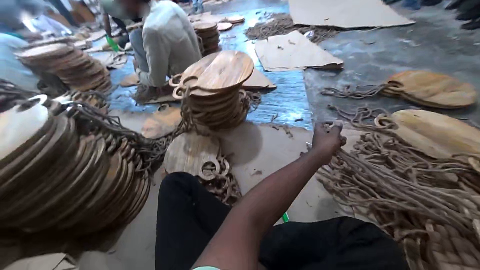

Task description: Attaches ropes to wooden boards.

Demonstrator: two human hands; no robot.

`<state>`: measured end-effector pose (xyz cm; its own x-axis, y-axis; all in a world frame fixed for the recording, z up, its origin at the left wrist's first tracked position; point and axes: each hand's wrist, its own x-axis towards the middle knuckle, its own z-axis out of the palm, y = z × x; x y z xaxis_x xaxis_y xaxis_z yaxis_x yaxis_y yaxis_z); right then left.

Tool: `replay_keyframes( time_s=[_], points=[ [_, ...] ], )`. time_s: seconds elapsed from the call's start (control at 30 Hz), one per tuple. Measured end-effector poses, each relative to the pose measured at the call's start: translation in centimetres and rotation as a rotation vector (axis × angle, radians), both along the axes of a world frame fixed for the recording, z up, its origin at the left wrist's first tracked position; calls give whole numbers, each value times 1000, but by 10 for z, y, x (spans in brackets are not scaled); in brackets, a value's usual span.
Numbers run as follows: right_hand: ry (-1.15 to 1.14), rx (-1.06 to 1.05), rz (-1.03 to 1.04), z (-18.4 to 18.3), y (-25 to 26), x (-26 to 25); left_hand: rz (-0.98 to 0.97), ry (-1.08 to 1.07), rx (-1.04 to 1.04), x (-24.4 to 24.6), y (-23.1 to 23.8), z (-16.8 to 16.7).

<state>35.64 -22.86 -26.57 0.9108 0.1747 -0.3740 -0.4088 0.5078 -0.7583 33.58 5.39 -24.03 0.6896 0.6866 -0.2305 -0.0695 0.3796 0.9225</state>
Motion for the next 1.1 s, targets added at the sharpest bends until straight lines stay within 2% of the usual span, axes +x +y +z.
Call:
replay_keyframes(
  time_s=[0.03,0.1,0.17,0.2,0.27,0.33,0.4,0.47,0.53,0.63,0.7,0.77,0.87,0.93,1.0,1.1],
  points=[
    [-26,-28,64,1,8,-5,-85,61,106,-13,0,-8],
    [-40,-70,233,-2,30,-21,-306,215,451,-52,5,-36],
    [-80,-130,396,-17,54,-39,-530,397,867,-108,18,-66],
    [-106,-174,446,-29,68,-48,-629,470,992,-140,31,-77],
    [-131,-269,560,-55,96,-66,-760,660,977,-208,63,-75],
    [-164,-399,687,-81,124,-85,-673,917,877,-266,88,-50],
    [-242,-528,819,-105,155,-105,-561,1118,895,-310,115,-57],
    [-380,-597,972,-124,187,-129,-605,1329,873,-333,123,-73],
    [-559,-605,1135,-134,209,-151,-702,1437,876,-332,118,-83],
    [-811,-648,1314,-146,209,-173,-669,1412,1021,-321,117,-91],
    [-880,-658,1408,-147,203,-174,-624,1358,1057,-315,122,-84],
    [-864,-627,1434,-140,198,-169,-470,1281,1039,-316,124,-68],
    [-783,-551,1340,-135,195,-164,-210,1088,1124,-334,125,-42],
    [-684,-480,1254,-135,204,-165,-90,930,1096,-349,125,-29],
    [-601,-425,1201,-132,218,-176,-81,823,1014,-361,121,-17],
    [-575,-312,1179,-122,242,-206,-122,770,904,-365,109,-1]
  ],
)
